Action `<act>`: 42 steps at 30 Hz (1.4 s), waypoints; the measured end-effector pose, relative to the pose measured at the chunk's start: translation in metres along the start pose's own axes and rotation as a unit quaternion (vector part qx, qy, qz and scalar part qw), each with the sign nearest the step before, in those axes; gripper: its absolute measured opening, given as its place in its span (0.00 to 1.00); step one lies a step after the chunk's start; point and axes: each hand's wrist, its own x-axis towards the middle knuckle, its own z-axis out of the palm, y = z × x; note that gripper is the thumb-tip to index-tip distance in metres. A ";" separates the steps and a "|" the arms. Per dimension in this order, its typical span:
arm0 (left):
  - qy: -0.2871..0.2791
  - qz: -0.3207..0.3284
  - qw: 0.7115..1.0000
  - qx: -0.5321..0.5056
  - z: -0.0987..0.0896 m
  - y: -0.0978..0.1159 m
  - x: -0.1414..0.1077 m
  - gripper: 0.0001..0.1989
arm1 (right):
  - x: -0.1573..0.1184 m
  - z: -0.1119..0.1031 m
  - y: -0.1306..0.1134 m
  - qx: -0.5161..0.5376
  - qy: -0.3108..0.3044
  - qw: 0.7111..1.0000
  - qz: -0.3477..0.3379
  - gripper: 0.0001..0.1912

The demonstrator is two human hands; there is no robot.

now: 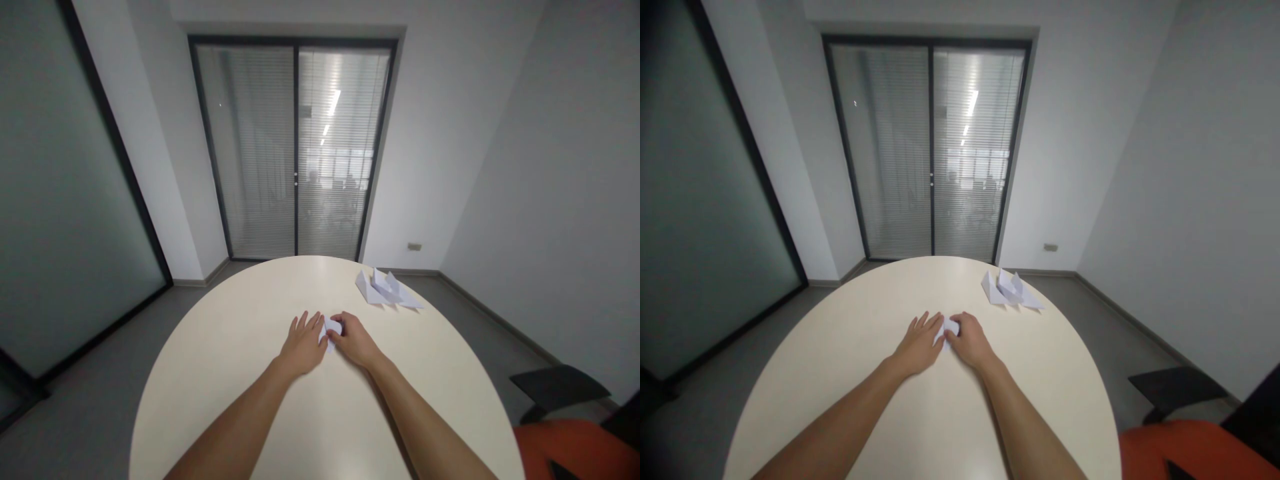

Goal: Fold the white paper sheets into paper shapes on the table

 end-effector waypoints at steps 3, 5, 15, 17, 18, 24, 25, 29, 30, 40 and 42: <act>0.002 -0.004 1.000 -0.005 -0.001 0.001 0.000 0.30 | -0.001 0.001 0.000 0.027 0.001 0.999 0.021 0.17; 0.001 -0.006 1.000 -0.008 -0.002 0.001 0.000 0.30 | -0.002 0.000 -0.001 0.029 -0.004 0.999 0.026 0.18; 0.002 -0.005 1.000 -0.010 -0.003 0.002 -0.002 0.29 | -0.002 -0.004 -0.006 -0.049 0.003 0.999 0.020 0.21; 0.001 -0.006 1.000 -0.011 -0.005 0.001 -0.002 0.28 | -0.001 -0.004 -0.006 -0.049 0.001 0.999 0.022 0.22; 0.001 -0.006 1.000 -0.012 -0.005 0.001 -0.002 0.28 | 0.000 -0.004 -0.006 -0.050 0.001 0.999 0.021 0.22; 0.006 -0.022 0.999 -0.027 -0.002 0.000 0.002 0.30 | 0.003 -0.001 -0.004 -0.035 0.012 0.999 0.028 0.25; 0.011 -0.027 0.999 -0.034 -0.001 0.000 0.003 0.30 | 0.003 -0.001 -0.004 -0.026 0.018 0.999 0.033 0.25; 0.052 -0.049 0.994 -0.085 0.000 -0.003 0.007 0.27 | 0.003 -0.002 -0.004 0.025 0.052 0.998 0.030 0.23; 0.069 -0.052 0.990 -0.108 -0.001 -0.004 0.008 0.25 | 0.003 -0.003 -0.004 0.040 0.058 0.997 0.025 0.22; 0.201 -0.030 0.904 -0.376 0.000 -0.003 0.019 0.11 | 0.002 -0.006 -0.013 0.182 0.055 0.981 -0.029 0.20; 0.210 -0.010 0.893 -0.397 -0.002 0.000 0.019 0.11 | 0.001 -0.007 -0.018 0.199 0.052 0.978 -0.033 0.20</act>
